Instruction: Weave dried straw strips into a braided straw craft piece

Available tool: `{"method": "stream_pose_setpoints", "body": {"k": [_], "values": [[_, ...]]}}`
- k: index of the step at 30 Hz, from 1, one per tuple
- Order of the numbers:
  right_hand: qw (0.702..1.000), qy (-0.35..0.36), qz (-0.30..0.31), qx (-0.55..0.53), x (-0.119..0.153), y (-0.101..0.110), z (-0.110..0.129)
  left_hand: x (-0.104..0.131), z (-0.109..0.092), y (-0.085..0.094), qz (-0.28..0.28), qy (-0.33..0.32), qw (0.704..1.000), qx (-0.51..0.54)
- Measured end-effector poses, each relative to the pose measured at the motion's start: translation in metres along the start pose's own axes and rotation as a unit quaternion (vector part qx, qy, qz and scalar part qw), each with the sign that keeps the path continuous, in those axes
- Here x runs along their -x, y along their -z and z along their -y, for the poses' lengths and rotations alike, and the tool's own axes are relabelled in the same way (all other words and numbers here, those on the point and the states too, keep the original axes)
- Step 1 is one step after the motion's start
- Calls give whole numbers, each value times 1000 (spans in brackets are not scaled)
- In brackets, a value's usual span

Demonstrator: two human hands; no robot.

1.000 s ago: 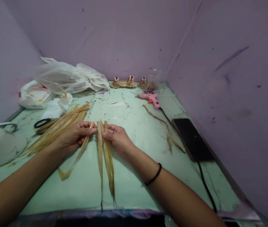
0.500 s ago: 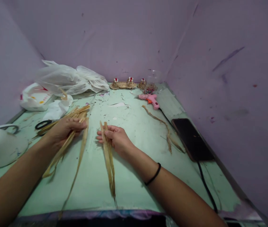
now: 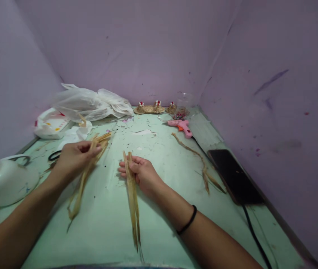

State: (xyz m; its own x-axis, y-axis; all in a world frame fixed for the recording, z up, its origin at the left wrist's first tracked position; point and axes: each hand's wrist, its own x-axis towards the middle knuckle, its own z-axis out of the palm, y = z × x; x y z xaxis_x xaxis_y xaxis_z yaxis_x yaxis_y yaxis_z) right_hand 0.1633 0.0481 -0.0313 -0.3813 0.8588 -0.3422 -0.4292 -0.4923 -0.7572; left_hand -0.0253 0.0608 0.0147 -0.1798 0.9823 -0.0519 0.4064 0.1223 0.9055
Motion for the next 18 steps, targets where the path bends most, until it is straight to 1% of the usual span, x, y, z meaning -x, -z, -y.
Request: {"method": "stream_pose_setpoints", "body": {"k": [2, 5, 7, 10, 13, 15, 18], "values": [[1000, 6, 2, -2, 1, -1, -2, 8, -1, -12, 65, 11, 998, 9], [1000, 7, 25, -13, 1, -2, -6, 14, 6, -27, 176, 66, 980, 62], [999, 8, 33, -13, 1, -2, -8, 14, 12, -32, 214, 89, 966, 112], [1000, 6, 23, -1, 1, -2, -10, 12, 18, -32, 227, 113, 952, 171], [1000, 6, 19, 5, 1, -2, -11, 13, 18, -32, 236, 142, 936, 219], [999, 14, 31, 7, 1, -3, -11, 14, 16, -34, 237, 151, 927, 250], [998, 36, 46, 15, 1, -4, -11, 16, 15, -38, 227, 155, 921, 275]]}}
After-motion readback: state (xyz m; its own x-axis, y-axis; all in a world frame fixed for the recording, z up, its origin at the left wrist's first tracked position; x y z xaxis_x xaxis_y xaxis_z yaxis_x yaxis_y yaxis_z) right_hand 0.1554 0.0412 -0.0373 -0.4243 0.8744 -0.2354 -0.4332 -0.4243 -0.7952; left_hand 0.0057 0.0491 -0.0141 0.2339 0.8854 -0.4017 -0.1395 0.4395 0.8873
